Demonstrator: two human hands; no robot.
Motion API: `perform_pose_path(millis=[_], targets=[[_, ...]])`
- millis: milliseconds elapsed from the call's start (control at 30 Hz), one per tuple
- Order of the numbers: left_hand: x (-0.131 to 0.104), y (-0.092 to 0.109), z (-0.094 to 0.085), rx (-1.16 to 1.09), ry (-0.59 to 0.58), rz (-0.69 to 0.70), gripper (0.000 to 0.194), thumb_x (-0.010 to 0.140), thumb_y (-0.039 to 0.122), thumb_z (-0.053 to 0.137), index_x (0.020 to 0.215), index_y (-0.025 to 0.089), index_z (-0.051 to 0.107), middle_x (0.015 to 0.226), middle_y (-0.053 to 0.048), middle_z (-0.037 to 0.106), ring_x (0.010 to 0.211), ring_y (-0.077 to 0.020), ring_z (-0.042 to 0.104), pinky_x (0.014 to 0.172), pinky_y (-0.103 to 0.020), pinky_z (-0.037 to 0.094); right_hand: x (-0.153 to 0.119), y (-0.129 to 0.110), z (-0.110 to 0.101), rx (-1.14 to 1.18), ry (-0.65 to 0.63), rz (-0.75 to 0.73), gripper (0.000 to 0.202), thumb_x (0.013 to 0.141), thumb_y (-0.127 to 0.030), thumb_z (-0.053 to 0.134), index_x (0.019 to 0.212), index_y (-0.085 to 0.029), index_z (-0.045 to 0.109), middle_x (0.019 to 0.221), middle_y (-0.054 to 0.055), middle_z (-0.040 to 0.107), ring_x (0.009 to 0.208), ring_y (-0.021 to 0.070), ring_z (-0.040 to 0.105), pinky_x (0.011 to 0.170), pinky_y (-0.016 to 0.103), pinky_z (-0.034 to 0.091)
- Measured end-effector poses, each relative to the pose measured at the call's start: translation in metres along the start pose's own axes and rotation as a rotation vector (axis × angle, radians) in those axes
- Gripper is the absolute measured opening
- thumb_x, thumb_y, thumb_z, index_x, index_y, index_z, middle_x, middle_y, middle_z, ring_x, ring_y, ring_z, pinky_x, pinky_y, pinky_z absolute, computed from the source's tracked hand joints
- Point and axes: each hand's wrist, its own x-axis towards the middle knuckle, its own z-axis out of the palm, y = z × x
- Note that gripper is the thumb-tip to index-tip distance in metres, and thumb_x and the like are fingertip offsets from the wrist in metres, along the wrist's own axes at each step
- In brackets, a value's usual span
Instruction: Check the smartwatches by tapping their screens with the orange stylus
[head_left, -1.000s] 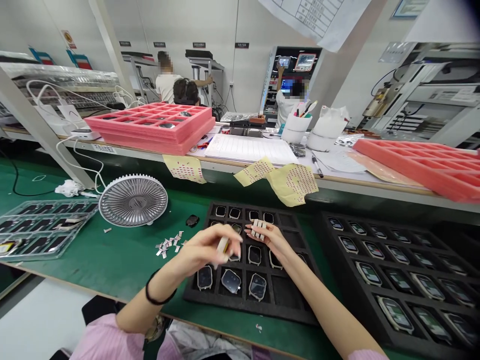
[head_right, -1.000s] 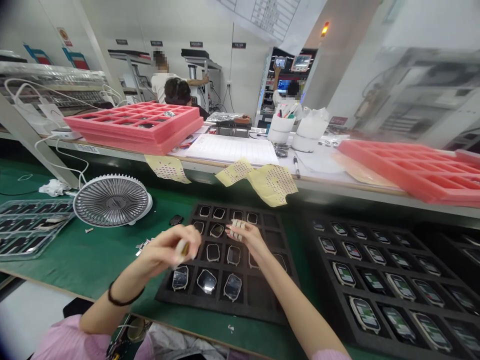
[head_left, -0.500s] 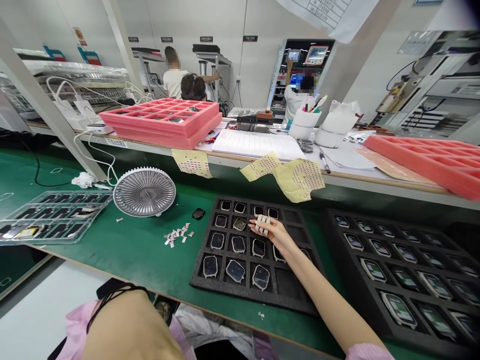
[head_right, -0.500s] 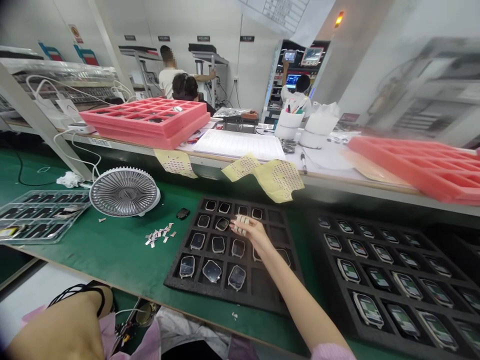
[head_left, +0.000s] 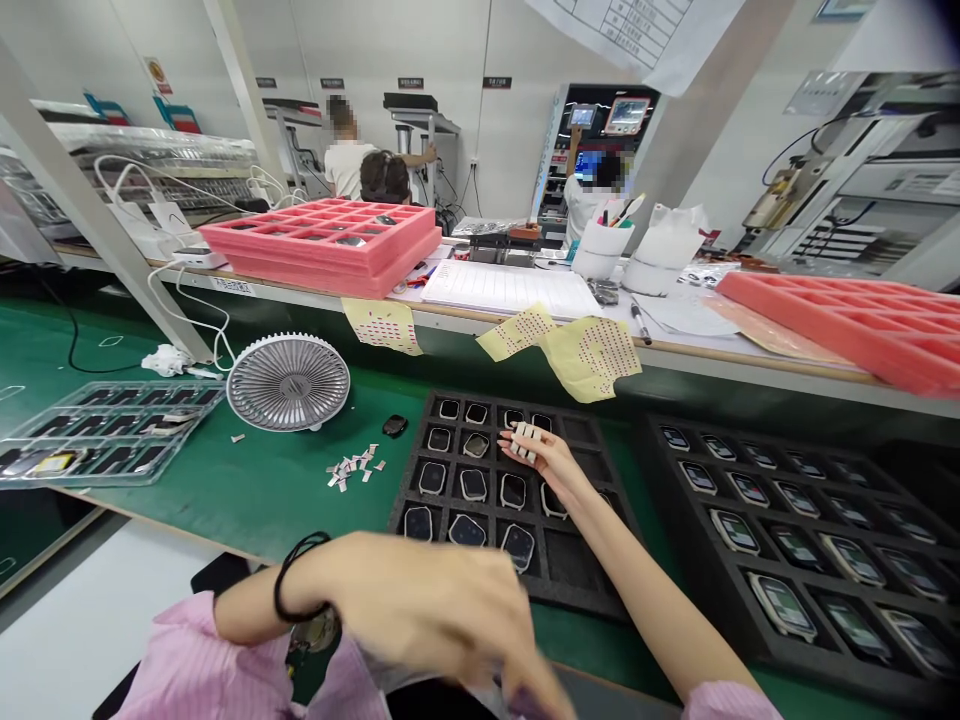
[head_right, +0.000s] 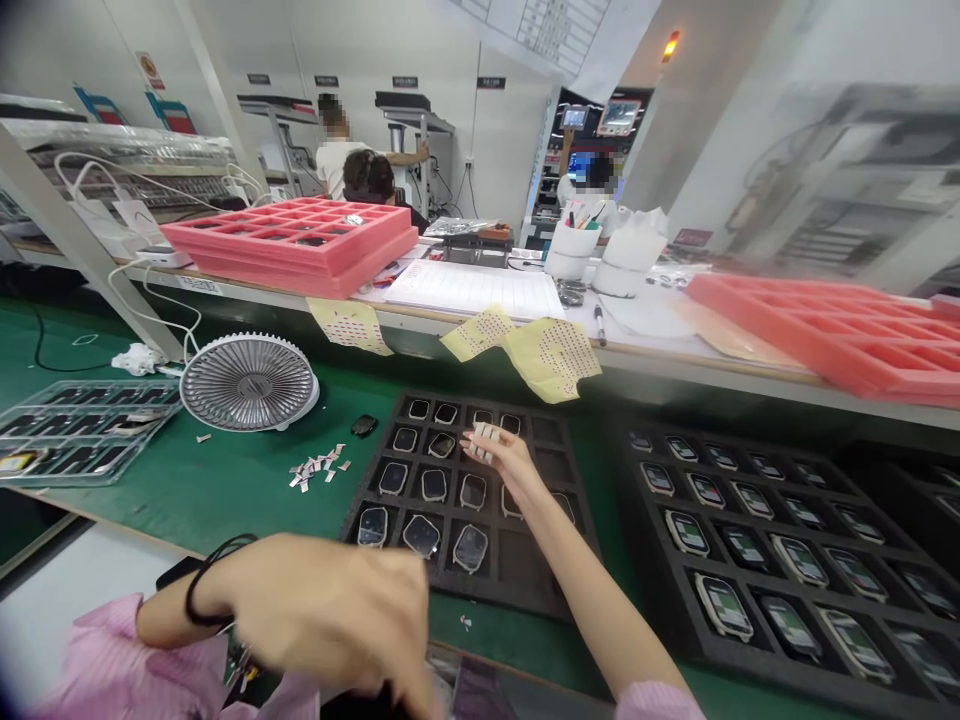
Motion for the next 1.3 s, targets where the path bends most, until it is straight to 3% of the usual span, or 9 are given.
perform_pose_path(millis=[100,267,367,500,700,867,1033,1167,1300], targets=[[0.007,-0.034,-0.02,0.079,0.284,-0.198,0.034,0.086,0.025,0.05,0.116,0.031,0.065,0.094,-0.002,0.067,0.095,-0.0208,0.056,0.089,-0.03,0.041,0.0,-0.01,-0.003,0.005,0.039,-0.056,0.042,0.048,-0.024,0.089,0.084,-0.015,0.07,0.084,0.007,0.075,0.085,0.0285,0.071,0.09,0.048,0.054],[0.033,-0.134,-0.042,-0.035,0.781,-0.357,0.043,0.073,0.008,0.049,0.111,0.021,0.063,0.09,-0.001,0.06,0.074,-0.014,0.051,0.066,-0.023,0.042,-0.002,-0.029,-0.015,0.003,0.133,-0.166,0.043,0.046,-0.025,0.09,0.083,-0.015,0.07,0.083,0.007,0.075,0.085,0.0289,0.071,0.091,0.048,0.054],[0.06,-0.176,-0.049,-0.095,0.897,-0.439,0.042,0.068,0.005,0.049,0.106,0.018,0.062,0.081,0.0,0.059,0.067,-0.0115,0.049,0.063,-0.022,0.041,-0.004,-0.032,-0.023,-0.001,0.183,-0.175,0.043,0.044,-0.025,0.091,0.08,-0.016,0.07,0.079,0.006,0.074,0.082,0.0291,0.071,0.088,0.048,0.055],[0.087,-0.203,-0.051,-0.053,0.938,-0.479,0.04,0.068,0.001,0.045,0.102,0.017,0.06,0.078,0.0,0.059,0.069,-0.0126,0.052,0.065,-0.023,0.042,-0.008,-0.028,-0.032,-0.023,0.216,-0.175,0.043,0.041,-0.025,0.091,0.078,-0.015,0.07,0.076,0.006,0.074,0.078,0.0283,0.072,0.083,0.046,0.057],[0.095,-0.215,-0.046,0.125,0.949,-0.503,0.034,0.071,-0.001,0.043,0.092,0.018,0.06,0.082,-0.002,0.061,0.087,-0.0185,0.055,0.087,-0.031,0.041,-0.012,-0.024,-0.039,-0.055,0.242,-0.173,0.046,0.041,-0.025,0.091,0.081,-0.016,0.071,0.079,0.007,0.075,0.077,0.0265,0.072,0.081,0.043,0.058],[0.096,-0.214,-0.041,0.267,0.908,-0.53,0.035,0.072,-0.003,0.042,0.095,0.018,0.059,0.09,-0.006,0.062,0.095,-0.022,0.054,0.094,-0.036,0.038,-0.012,-0.022,-0.042,-0.075,0.241,-0.168,0.046,0.042,-0.026,0.091,0.083,-0.015,0.071,0.081,0.007,0.075,0.078,0.0249,0.071,0.082,0.041,0.057],[0.096,-0.206,-0.031,0.396,0.87,-0.531,0.038,0.074,-0.001,0.046,0.107,0.013,0.057,0.117,-0.016,0.056,0.117,-0.0293,0.044,0.103,-0.045,0.031,-0.011,-0.019,-0.048,-0.088,0.197,-0.144,0.044,0.046,-0.024,0.09,0.085,-0.015,0.072,0.084,0.007,0.075,0.078,0.0234,0.071,0.08,0.037,0.057],[0.094,-0.188,-0.039,0.465,0.758,-0.358,0.061,0.074,0.008,0.059,0.132,0.017,0.043,0.142,-0.015,0.04,0.135,-0.0295,0.029,0.112,-0.047,0.021,-0.012,-0.022,-0.058,-0.092,0.129,-0.102,0.042,0.05,-0.022,0.088,0.088,-0.015,0.072,0.087,0.008,0.075,0.08,0.0229,0.072,0.078,0.033,0.058],[0.097,-0.18,-0.055,0.306,0.512,-0.124,0.067,0.076,0.022,0.067,0.137,0.02,0.038,0.141,-0.016,0.043,0.127,-0.0278,0.045,0.101,-0.041,0.041,-0.016,-0.025,-0.062,-0.103,0.023,-0.039,0.043,0.052,-0.024,0.087,0.091,-0.013,0.071,0.09,0.012,0.075,0.084,0.0281,0.072,0.076,0.036,0.06]])
